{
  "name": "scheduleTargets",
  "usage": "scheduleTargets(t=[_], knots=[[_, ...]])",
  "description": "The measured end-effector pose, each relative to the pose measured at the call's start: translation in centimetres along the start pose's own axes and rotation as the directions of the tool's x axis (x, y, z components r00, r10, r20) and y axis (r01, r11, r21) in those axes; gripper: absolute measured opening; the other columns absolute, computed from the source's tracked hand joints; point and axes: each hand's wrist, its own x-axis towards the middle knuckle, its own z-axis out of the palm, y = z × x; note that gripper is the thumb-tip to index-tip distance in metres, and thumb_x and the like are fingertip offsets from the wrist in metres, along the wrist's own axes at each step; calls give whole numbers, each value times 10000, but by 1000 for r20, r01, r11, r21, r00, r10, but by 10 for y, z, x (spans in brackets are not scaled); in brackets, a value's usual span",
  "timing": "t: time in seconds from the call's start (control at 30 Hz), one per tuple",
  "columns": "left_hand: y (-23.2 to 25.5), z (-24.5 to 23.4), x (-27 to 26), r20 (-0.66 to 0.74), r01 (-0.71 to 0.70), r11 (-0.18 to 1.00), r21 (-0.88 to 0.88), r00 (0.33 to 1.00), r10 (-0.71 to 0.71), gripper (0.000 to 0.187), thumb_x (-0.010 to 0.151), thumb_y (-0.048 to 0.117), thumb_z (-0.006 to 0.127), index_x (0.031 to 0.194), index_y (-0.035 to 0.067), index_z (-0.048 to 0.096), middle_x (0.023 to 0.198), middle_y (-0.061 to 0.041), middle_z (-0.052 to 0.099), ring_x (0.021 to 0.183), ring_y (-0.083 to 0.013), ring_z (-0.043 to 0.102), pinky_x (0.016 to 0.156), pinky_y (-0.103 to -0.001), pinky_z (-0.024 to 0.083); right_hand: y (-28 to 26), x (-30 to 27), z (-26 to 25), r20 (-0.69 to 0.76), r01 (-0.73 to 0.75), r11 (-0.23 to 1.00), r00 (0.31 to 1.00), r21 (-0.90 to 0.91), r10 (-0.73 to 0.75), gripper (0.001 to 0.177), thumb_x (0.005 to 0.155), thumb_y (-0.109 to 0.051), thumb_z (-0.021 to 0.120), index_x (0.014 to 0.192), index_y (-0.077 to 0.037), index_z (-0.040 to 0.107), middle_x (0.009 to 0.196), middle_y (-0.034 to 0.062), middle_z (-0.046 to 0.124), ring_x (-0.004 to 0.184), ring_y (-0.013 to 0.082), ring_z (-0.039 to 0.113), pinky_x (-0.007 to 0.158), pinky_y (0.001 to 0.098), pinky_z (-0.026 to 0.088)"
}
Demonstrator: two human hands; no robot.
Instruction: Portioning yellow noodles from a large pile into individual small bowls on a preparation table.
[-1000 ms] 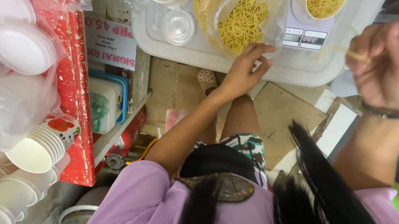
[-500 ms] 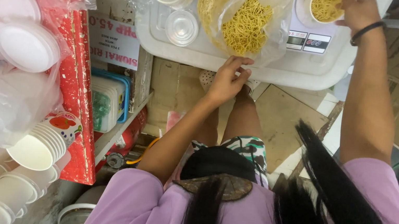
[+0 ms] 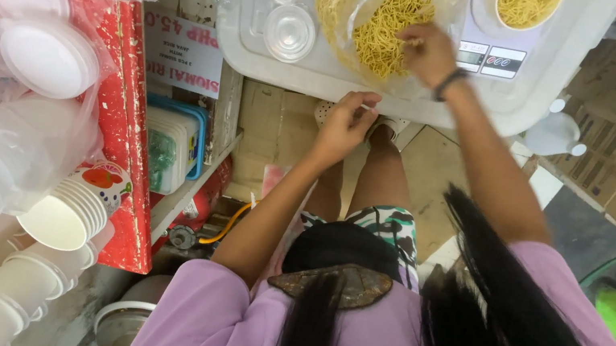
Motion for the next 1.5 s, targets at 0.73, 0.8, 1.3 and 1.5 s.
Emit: scheduleTargets(t=[0.73,0.8,1.3,1.5], knots=[[36,4,41,-113,-127,992,3,985,127,560,1008,99,641,1488,231,385,1534,-76,389,958,-176,691,727,-271,569,-66,-85,-19,-384,570,790,694,-226,-610,344,1148,-216,540,979,33,705,1139,165,624,861,276,653,710,367,543],[45,6,59,-67,-162,987,-18,985,161,812,1011,36,678,1625,310,222,1738,-80,232,995,-188,699,706,-240,575,-88,-99,-29,-367,600,797,728,-66,-578,448,1165,-272,472,896,24,676,1145,192,603,946,281,648,768,365,546],[-20,30,113,19,-151,969,195,989,150,330,958,-38,446,1267,52,519,1301,-173,554,737,-233,624,693,-399,497,-56,-123,-105,-595,590,784,706,194,-384,409,1200,-322,455,1080,55,557,1025,241,664,660,284,685,518,278,482],[-17,32,110,-69,-153,951,268,982,178,488,981,-6,573,1438,81,424,1459,-151,405,1125,-333,668,732,-412,618,78,-33,-128,-580,318,948,765,-37,-279,194,1153,-40,696,991,42,628,1104,201,578,671,287,779,393,269,428]])
